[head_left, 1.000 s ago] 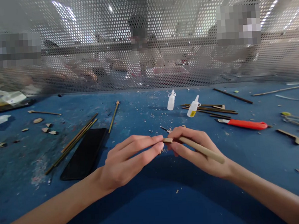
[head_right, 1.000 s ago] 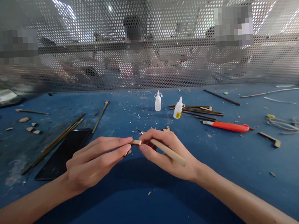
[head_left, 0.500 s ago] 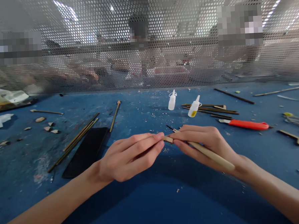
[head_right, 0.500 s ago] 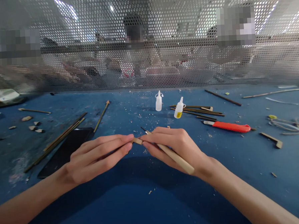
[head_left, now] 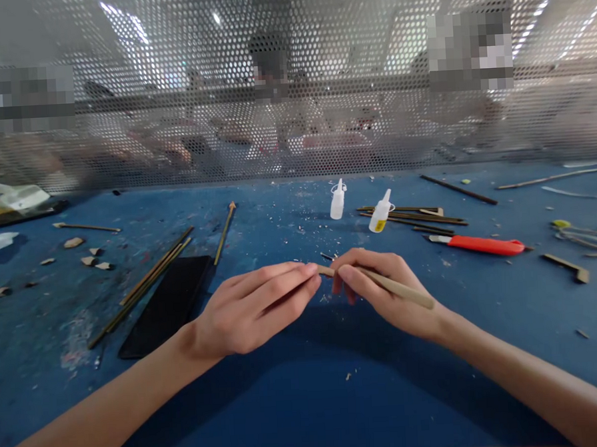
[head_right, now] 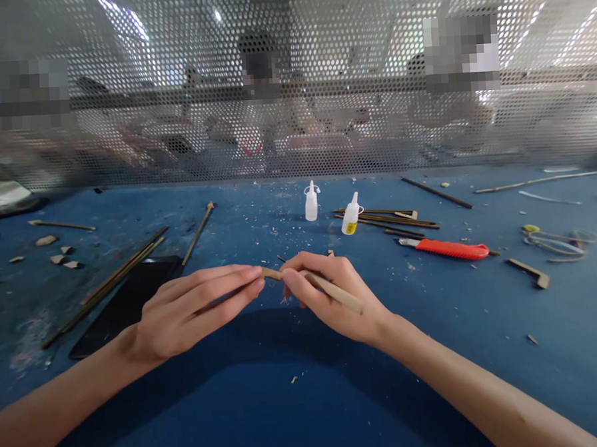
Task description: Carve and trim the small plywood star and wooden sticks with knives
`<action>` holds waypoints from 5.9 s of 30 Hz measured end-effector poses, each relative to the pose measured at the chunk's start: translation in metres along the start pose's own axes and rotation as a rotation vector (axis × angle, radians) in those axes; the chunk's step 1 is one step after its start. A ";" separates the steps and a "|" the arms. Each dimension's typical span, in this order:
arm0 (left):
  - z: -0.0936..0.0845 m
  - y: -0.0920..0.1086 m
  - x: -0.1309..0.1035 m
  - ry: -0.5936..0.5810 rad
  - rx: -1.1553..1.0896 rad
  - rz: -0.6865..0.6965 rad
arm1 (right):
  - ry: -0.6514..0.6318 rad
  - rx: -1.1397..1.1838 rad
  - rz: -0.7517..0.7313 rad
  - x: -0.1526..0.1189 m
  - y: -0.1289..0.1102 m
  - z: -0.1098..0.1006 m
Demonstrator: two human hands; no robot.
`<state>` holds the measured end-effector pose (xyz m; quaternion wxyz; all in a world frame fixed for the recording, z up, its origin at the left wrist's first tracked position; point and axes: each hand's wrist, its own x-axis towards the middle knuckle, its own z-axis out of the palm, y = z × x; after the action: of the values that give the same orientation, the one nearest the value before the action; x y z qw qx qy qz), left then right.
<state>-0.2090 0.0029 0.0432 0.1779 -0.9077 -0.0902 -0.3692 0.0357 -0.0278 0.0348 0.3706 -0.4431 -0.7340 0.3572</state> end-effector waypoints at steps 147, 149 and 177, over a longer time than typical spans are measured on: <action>0.046 0.002 -0.004 0.031 -1.347 -1.483 | 0.352 -0.835 0.388 -0.147 0.114 -0.278; 0.046 0.003 -0.004 0.052 -1.346 -1.478 | 0.304 -0.828 0.359 -0.142 0.121 -0.268; 0.049 -0.009 -0.010 0.229 -1.566 -1.489 | 0.076 -0.461 0.172 -0.051 0.049 -0.113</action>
<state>-0.1879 0.0301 0.0055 -0.7115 -0.4470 -0.3402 -0.4221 0.1686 -0.0351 0.0340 0.2553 -0.5898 -0.7412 0.1938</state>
